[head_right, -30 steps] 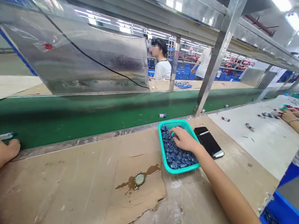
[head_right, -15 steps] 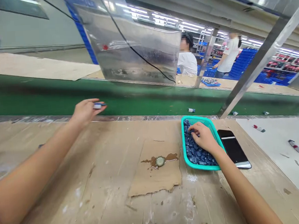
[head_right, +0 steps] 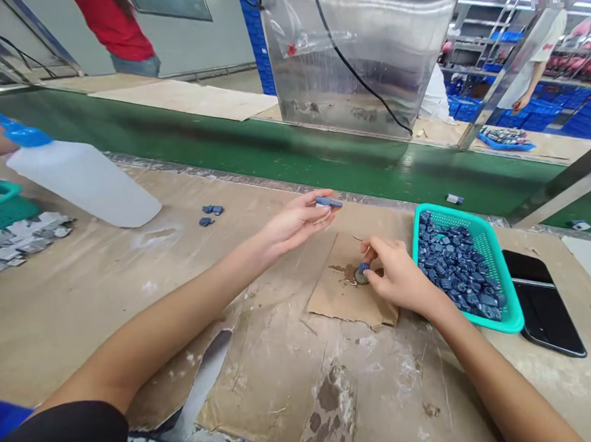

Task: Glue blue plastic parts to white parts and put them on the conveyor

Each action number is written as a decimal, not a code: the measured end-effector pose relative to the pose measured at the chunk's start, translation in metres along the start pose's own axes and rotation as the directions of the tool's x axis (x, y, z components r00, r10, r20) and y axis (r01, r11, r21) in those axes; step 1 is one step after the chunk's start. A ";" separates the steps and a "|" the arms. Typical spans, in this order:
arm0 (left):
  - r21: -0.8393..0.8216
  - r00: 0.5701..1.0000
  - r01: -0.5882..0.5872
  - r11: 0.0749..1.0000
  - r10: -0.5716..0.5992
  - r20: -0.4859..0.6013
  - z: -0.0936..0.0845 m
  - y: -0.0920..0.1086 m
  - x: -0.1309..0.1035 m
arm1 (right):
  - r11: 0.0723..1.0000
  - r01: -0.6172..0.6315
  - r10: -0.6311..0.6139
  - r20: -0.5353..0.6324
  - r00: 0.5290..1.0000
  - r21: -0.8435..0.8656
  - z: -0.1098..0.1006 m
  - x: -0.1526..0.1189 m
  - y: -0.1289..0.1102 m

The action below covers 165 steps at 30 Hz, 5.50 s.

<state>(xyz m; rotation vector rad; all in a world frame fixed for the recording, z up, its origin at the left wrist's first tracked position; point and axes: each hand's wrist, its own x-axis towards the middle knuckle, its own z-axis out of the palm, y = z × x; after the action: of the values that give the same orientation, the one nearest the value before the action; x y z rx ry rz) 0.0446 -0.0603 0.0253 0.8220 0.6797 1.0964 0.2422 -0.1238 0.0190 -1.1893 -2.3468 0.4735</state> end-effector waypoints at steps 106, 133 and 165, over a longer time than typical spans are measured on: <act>0.842 0.743 0.539 -0.021 0.483 -0.463 -0.221 0.125 0.074 | 0.863 -0.350 0.299 -0.189 0.935 -0.364 -0.044 -0.014 0.087; 0.132 0.969 0.239 0.962 -0.244 0.022 -0.007 -0.019 -0.024 | 0.996 -0.030 0.026 0.049 0.998 0.083 0.001 0.000 0.007; 0.393 0.976 0.010 0.919 -0.095 0.197 0.016 -0.034 -0.045 | 0.503 -0.164 0.368 -0.038 0.929 0.849 -0.003 0.000 -0.002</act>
<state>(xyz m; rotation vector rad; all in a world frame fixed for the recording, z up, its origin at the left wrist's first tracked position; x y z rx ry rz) 0.0599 -0.1145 0.0081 1.2387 0.7454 0.8168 0.2425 -0.1241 0.0229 -1.0119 -1.3750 1.3294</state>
